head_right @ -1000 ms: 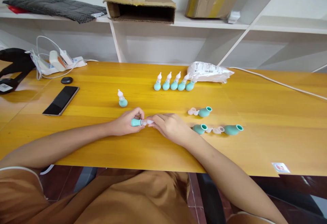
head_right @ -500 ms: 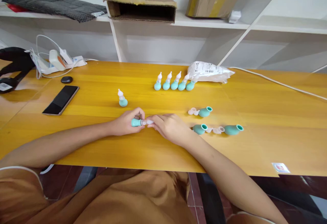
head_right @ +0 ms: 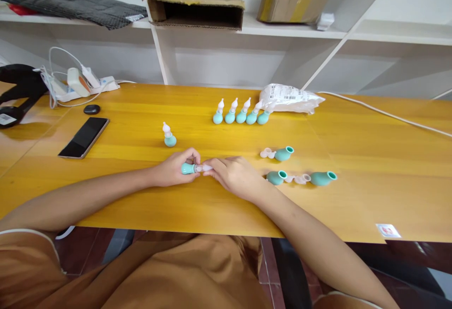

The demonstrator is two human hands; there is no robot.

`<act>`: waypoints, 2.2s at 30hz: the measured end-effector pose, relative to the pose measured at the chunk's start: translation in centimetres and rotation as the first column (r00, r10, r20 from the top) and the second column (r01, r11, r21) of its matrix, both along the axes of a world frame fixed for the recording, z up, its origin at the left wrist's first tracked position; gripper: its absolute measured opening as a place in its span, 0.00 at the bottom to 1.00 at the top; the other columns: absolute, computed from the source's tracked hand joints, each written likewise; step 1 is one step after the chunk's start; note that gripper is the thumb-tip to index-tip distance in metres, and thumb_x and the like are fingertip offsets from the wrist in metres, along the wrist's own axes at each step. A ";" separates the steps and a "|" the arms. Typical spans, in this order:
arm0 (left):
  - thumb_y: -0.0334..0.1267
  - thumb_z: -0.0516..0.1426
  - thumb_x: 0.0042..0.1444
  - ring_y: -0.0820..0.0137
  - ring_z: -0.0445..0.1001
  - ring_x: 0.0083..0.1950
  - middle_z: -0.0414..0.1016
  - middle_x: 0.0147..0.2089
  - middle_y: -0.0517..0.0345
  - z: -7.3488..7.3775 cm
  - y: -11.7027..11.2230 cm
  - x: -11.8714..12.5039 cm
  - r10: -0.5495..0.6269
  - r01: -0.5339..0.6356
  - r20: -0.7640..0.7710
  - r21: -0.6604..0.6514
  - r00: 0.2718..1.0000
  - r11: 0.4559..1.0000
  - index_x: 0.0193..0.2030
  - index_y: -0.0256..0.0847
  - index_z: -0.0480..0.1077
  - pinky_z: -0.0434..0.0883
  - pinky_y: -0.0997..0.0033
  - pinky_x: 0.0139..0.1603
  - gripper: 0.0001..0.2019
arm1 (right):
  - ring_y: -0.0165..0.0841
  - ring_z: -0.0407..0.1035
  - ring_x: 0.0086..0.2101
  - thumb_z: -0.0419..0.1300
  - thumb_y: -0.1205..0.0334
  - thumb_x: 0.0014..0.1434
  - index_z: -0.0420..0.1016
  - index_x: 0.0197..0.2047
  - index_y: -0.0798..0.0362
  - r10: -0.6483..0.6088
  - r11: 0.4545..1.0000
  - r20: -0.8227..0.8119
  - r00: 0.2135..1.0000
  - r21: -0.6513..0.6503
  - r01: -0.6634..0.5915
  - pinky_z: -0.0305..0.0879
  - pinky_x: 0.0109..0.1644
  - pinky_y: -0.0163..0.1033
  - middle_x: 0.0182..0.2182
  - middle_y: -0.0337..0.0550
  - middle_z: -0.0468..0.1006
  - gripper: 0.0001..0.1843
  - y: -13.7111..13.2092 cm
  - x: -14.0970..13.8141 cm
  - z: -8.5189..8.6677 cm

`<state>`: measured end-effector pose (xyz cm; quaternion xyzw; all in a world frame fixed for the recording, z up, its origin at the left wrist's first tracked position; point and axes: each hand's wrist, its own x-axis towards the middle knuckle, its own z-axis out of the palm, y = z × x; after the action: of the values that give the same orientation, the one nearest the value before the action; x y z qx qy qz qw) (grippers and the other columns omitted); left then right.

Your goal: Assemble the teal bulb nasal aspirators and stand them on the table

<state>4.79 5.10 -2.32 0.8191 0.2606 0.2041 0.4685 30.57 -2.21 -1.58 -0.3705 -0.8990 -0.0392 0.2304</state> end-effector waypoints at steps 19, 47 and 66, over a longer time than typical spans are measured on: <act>0.42 0.64 0.61 0.67 0.77 0.41 0.79 0.40 0.61 0.0 0.1 -0.1 0.003 -0.003 -0.008 0.027 1.000 1.000 0.48 0.45 0.67 0.71 0.69 0.42 0.13 | 0.36 0.82 0.28 0.52 0.51 0.85 0.79 0.53 0.55 -0.043 0.999 0.025 0.999 0.019 0.043 0.65 0.33 0.41 0.36 0.46 0.90 0.20 -0.2 -0.4 0.0; 0.40 0.65 0.59 0.67 0.78 0.41 0.80 0.41 0.61 0.0 0.0 0.0 0.007 -0.007 -0.019 0.014 1.000 1.000 0.47 0.45 0.67 0.71 0.69 0.41 0.14 | 0.36 0.80 0.29 0.47 0.48 0.86 0.80 0.51 0.55 -0.067 0.993 0.020 0.998 -0.099 0.068 0.61 0.34 0.40 0.36 0.48 0.89 0.26 -0.2 -0.6 -0.4; 0.41 0.65 0.60 0.66 0.78 0.41 0.81 0.41 0.60 0.1 -0.1 0.0 -0.009 0.009 -0.010 0.011 1.000 1.000 0.46 0.45 0.66 0.72 0.68 0.42 0.13 | 0.33 0.72 0.24 0.43 0.45 0.86 0.79 0.45 0.53 -0.084 0.990 0.071 0.994 -0.106 0.091 0.52 0.33 0.41 0.30 0.44 0.85 0.30 -0.1 -0.7 -0.3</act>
<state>4.81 5.02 -2.22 0.8239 0.2582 0.1992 0.4635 29.84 -2.36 -1.84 -0.4200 -0.8898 -0.0125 0.1782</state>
